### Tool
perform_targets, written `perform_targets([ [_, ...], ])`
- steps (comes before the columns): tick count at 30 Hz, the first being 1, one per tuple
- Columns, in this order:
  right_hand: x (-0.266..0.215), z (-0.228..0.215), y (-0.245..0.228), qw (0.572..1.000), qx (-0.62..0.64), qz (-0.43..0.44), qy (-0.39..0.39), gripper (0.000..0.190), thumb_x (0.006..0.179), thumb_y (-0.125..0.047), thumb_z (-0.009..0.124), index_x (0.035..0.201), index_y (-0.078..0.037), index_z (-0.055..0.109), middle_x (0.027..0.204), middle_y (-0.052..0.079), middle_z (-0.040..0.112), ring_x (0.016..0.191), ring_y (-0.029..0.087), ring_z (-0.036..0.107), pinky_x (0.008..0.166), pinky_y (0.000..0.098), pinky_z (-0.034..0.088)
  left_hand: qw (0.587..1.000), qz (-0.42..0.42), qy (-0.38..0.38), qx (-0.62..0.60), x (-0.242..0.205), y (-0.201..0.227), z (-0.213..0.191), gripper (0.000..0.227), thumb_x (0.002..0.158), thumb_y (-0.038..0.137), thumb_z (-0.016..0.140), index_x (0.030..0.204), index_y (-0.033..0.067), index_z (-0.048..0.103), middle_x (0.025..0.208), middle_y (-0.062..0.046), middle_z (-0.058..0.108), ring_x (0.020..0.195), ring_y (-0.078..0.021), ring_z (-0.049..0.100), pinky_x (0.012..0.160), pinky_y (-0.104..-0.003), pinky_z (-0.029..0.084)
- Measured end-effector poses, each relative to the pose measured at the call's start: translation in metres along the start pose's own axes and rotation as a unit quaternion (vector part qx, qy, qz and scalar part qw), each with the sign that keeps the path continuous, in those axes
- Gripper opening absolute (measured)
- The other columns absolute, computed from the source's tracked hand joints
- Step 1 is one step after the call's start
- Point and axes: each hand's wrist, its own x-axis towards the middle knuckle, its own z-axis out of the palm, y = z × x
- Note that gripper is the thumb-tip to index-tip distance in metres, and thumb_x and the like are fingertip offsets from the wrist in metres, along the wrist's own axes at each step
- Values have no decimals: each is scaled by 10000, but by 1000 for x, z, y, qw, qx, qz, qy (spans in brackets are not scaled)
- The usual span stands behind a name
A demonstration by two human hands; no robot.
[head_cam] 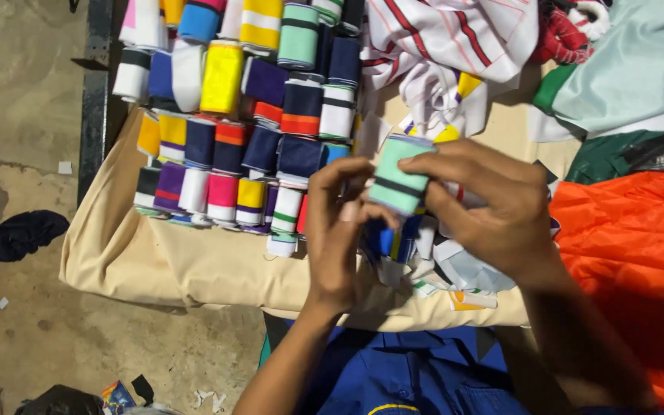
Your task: Rolling small strips of multi-colored fabric into tight cylinders and stacking them.
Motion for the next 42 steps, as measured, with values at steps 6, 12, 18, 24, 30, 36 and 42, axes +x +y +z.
perform_targets([
  [6, 33, 25, -28, 988, 101, -77, -83, 183, 973, 30, 630, 1141, 38, 704, 1089, 245, 733, 944, 371, 751, 863, 425, 595, 985, 52, 84, 141, -10, 40, -35, 314, 991, 182, 660, 1257, 62, 544, 1124, -82, 631, 1009, -149, 644, 848, -255, 540],
  [12, 83, 65, -33, 982, 110, -95, -124, 225, 985, -39, 756, 1197, 8, 696, 1147, 162, 756, 1072, 294, 755, 980, 389, 613, 917, 133, 126, 355, -9, 84, -71, 296, 986, 115, 689, 1245, 46, 564, 1190, -113, 659, 1027, -165, 697, 735, -237, 572],
  [18, 140, 121, -34, 973, 76, -172, -137, 173, 1022, 20, 786, 1159, 38, 683, 1115, 160, 753, 898, 243, 703, 801, 346, 539, 862, 211, 143, 438, 19, 107, -126, 176, 1043, 87, 596, 1206, 22, 587, 1146, -128, 677, 1042, -231, 698, 949, -339, 573],
  [24, 165, 172, -10, 968, -63, -206, -131, 181, 977, -36, 763, 1055, -99, 613, 934, 15, 698, 876, 282, 585, 838, 446, 352, 810, 207, 132, 533, 55, 94, -175, 181, 995, 150, 633, 1163, 90, 605, 1110, -60, 684, 977, -214, 667, 923, -379, 480],
  [30, 155, 182, -3, 951, -199, -203, -122, 97, 976, -103, 724, 993, -122, 630, 828, 12, 697, 829, 313, 534, 893, 496, 347, 744, 96, 173, 639, 63, 88, -167, 193, 895, 198, 651, 1039, 206, 523, 930, 69, 613, 945, -230, 572, 900, -463, 299],
  [36, 153, 188, 4, 927, -263, -255, -85, 88, 978, -135, 757, 925, -128, 687, 906, 64, 607, 846, 313, 496, 776, 477, 369, 669, 114, 143, 720, 68, 87, -167, 209, 891, 258, 631, 1047, 141, 557, 912, -59, 632, 962, -329, 508, 799, -521, 330],
  [42, 153, 161, -13, 942, -200, -258, -72, 80, 1014, -72, 772, 1061, -83, 708, 994, 110, 589, 876, 328, 501, 757, 450, 366, 647, 149, 159, 730, 71, 89, -166, 338, 956, 402, 667, 1076, 97, 582, 1112, -117, 563, 1003, -312, 510, 818, -496, 349],
])
